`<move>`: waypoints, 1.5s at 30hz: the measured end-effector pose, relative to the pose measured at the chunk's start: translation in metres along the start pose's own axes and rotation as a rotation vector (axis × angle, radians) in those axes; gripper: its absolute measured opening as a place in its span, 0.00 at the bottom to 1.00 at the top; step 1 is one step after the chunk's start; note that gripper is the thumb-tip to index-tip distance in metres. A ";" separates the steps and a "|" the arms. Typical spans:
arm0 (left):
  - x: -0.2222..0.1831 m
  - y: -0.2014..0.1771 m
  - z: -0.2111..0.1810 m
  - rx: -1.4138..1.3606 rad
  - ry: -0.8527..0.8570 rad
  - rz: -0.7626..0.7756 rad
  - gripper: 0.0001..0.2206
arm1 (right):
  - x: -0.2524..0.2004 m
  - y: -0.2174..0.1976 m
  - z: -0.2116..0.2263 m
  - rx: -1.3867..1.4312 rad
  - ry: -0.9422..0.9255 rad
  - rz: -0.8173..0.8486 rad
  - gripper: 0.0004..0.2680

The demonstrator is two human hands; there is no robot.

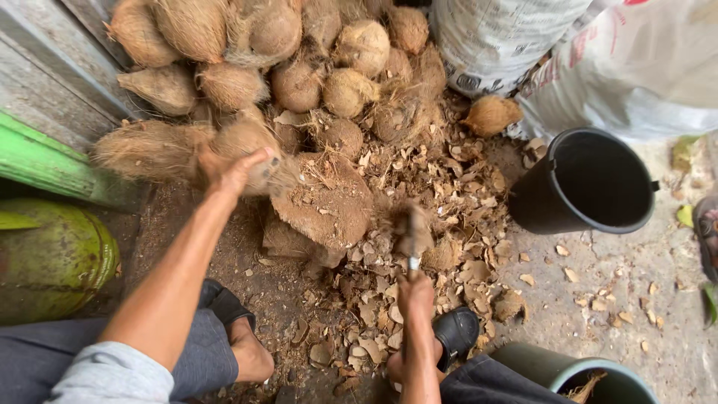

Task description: The person sits on the ground and uses a machete to peel the husk off a coconut. They repeatedly strike and scrape the coconut against a wooden stump, removing the fibrous outer layer. The person rotates the coconut to access different sides and continues until the husk is largely removed.

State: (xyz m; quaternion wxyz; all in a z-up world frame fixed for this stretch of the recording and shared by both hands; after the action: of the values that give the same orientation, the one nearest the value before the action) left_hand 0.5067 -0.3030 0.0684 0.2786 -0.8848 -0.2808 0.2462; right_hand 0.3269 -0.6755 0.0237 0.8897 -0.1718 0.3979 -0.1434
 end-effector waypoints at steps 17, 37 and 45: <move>-0.085 0.041 0.108 -0.434 -0.310 0.031 0.39 | 0.054 0.124 0.087 0.119 -0.226 0.621 0.16; -0.121 0.092 0.039 0.396 0.700 0.109 0.55 | -0.078 -0.019 0.040 0.541 -0.364 0.301 0.12; -0.079 0.102 0.023 0.243 0.428 0.338 0.42 | -0.088 -0.021 0.056 0.743 -0.593 0.168 0.12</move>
State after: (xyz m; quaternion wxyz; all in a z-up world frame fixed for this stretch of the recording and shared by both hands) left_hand 0.4731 -0.4147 0.0098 0.3903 -0.9110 -0.0329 0.1288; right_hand 0.3108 -0.6489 0.1255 0.9745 0.1569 0.0616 -0.1482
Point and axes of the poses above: each hand's wrist, its own x-axis towards the middle knuckle, its own y-axis out of the palm, z = x × y, the point moved 1 cm from there along x, towards the middle knuckle, and after that the axes turned 12 degrees about x, right-handed, at the moved point
